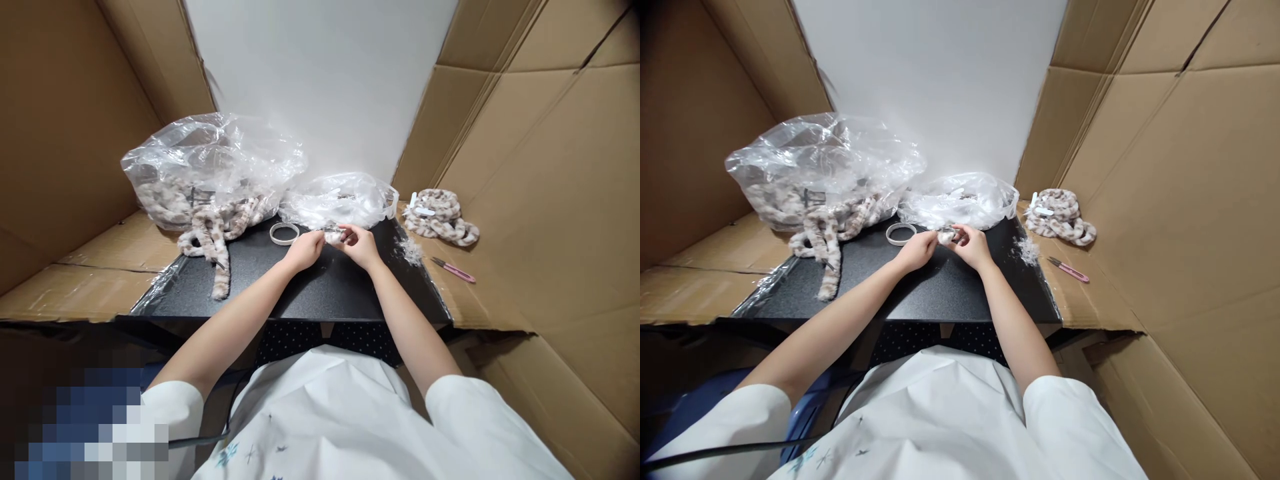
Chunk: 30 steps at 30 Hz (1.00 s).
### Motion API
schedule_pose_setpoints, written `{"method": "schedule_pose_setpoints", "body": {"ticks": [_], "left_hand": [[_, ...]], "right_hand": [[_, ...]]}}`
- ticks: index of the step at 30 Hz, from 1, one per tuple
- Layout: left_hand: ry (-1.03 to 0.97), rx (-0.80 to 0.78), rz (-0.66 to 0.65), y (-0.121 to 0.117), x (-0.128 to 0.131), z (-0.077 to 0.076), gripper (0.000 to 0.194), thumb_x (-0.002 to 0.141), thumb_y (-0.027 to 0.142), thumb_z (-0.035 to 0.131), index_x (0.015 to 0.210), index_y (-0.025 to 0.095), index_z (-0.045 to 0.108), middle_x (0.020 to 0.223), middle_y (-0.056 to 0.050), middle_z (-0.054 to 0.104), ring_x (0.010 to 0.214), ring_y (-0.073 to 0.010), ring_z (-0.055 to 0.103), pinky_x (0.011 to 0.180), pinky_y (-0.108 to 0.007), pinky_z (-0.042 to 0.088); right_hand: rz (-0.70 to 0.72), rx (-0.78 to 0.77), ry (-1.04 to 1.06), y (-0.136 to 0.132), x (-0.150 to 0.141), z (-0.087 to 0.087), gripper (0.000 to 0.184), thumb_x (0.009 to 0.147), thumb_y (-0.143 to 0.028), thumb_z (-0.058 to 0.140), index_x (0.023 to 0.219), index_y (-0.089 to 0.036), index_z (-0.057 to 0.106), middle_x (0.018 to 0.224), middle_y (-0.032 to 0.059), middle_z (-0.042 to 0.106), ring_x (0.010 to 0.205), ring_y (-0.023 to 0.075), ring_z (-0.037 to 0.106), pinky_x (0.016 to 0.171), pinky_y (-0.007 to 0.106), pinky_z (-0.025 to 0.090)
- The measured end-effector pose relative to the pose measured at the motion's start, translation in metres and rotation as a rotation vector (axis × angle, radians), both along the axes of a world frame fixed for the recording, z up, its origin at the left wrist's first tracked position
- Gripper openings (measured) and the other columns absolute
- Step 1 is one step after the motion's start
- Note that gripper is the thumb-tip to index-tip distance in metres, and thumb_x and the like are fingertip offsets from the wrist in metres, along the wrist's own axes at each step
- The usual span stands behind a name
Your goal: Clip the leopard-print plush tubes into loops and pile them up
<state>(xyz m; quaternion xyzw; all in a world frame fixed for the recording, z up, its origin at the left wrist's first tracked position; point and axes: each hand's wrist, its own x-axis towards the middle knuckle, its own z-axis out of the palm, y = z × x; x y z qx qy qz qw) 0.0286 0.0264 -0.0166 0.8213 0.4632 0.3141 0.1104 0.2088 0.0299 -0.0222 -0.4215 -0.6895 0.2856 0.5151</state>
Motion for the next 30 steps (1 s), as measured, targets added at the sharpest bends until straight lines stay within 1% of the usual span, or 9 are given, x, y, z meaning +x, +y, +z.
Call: {"method": "schedule_pose_setpoints", "body": {"ticks": [4, 6, 10, 13, 16, 19, 21, 24, 30], "left_hand": [[0.161, 0.034, 0.082, -0.003, 0.000, 0.002, 0.026, 0.092, 0.024, 0.040, 0.073, 0.019, 0.056, 0.077, -0.010, 0.062, 0.071, -0.0219, 0.056, 0.065, -0.030, 0.036], [0.223, 0.041, 0.101, -0.005, 0.001, 0.003, 0.027, 0.094, 0.026, 0.038, 0.077, 0.018, 0.058, 0.081, -0.011, 0.064, 0.074, -0.0230, 0.058, 0.066, -0.031, 0.036], [0.299, 0.023, 0.068, -0.010, 0.004, 0.007, 0.026, 0.094, 0.028, 0.038, 0.083, 0.019, 0.060, 0.085, -0.009, 0.066, 0.080, -0.0223, 0.060, 0.068, -0.030, 0.038], [0.305, 0.014, 0.060, -0.011, 0.004, 0.009, 0.027, 0.094, 0.029, 0.038, 0.083, 0.020, 0.061, 0.086, -0.008, 0.067, 0.081, -0.0209, 0.060, 0.069, -0.029, 0.039], [0.294, 0.023, 0.105, -0.010, 0.003, 0.007, 0.027, 0.094, 0.028, 0.038, 0.080, 0.019, 0.060, 0.085, -0.008, 0.067, 0.079, -0.0210, 0.060, 0.067, -0.030, 0.038], [0.283, 0.030, 0.117, -0.009, 0.003, 0.005, 0.026, 0.092, 0.028, 0.039, 0.079, 0.019, 0.060, 0.084, -0.008, 0.067, 0.078, -0.0215, 0.059, 0.065, -0.030, 0.036], [0.278, 0.033, 0.089, -0.009, 0.003, 0.004, 0.025, 0.092, 0.028, 0.040, 0.079, 0.019, 0.060, 0.084, -0.008, 0.066, 0.079, -0.0216, 0.059, 0.066, -0.030, 0.036], [0.264, 0.035, 0.040, -0.008, 0.003, 0.003, 0.026, 0.093, 0.029, 0.040, 0.078, 0.019, 0.058, 0.081, -0.007, 0.065, 0.077, -0.0209, 0.058, 0.066, -0.030, 0.036], [0.092, 0.010, -0.107, -0.001, 0.000, -0.001, 0.027, 0.094, 0.030, 0.038, 0.074, 0.018, 0.052, 0.075, -0.005, 0.061, 0.072, -0.0172, 0.055, 0.067, -0.027, 0.038]], "right_hand": [[-0.032, 0.090, -0.113, -0.006, -0.002, 0.004, 0.045, 0.060, -0.034, 0.079, 0.101, -0.017, 0.072, 0.088, 0.0063, 0.070, 0.060, 0.0142, 0.057, 0.062, 0.029, 0.048], [-0.085, 0.118, -0.136, -0.007, -0.004, 0.005, 0.032, 0.066, -0.032, 0.075, 0.094, -0.016, 0.074, 0.088, 0.0076, 0.072, 0.062, 0.0157, 0.058, 0.064, 0.030, 0.048], [-0.151, 0.065, -0.140, -0.005, -0.002, 0.005, 0.017, 0.072, -0.027, 0.067, 0.079, -0.015, 0.076, 0.072, 0.0047, 0.072, 0.060, 0.0149, 0.057, 0.062, 0.028, 0.045], [-0.095, -0.020, -0.137, -0.002, 0.001, 0.004, 0.018, 0.068, -0.029, 0.071, 0.077, -0.014, 0.077, 0.064, 0.0026, 0.070, 0.056, 0.0139, 0.056, 0.059, 0.027, 0.044], [-0.040, -0.040, -0.086, -0.002, -0.001, 0.002, 0.021, 0.062, -0.028, 0.077, 0.078, -0.014, 0.077, 0.073, 0.0050, 0.074, 0.066, 0.0178, 0.065, 0.066, 0.028, 0.049], [-0.072, -0.016, -0.098, -0.004, -0.005, 0.001, 0.019, 0.060, -0.021, 0.078, 0.078, -0.015, 0.077, 0.079, 0.0071, 0.076, 0.073, 0.0217, 0.069, 0.070, 0.030, 0.051], [-0.103, 0.013, -0.119, -0.005, -0.006, 0.000, 0.016, 0.063, -0.020, 0.076, 0.078, -0.016, 0.077, 0.079, 0.0075, 0.076, 0.074, 0.0232, 0.070, 0.071, 0.032, 0.052], [-0.067, 0.017, -0.098, -0.003, -0.005, -0.001, 0.014, 0.064, -0.023, 0.077, 0.077, -0.018, 0.078, 0.080, 0.0072, 0.077, 0.077, 0.0253, 0.071, 0.074, 0.035, 0.053], [0.107, -0.201, 0.132, 0.006, 0.001, -0.005, 0.029, 0.055, -0.036, 0.083, 0.075, -0.016, 0.076, 0.073, 0.0071, 0.075, 0.072, 0.0253, 0.071, 0.073, 0.038, 0.056]]}}
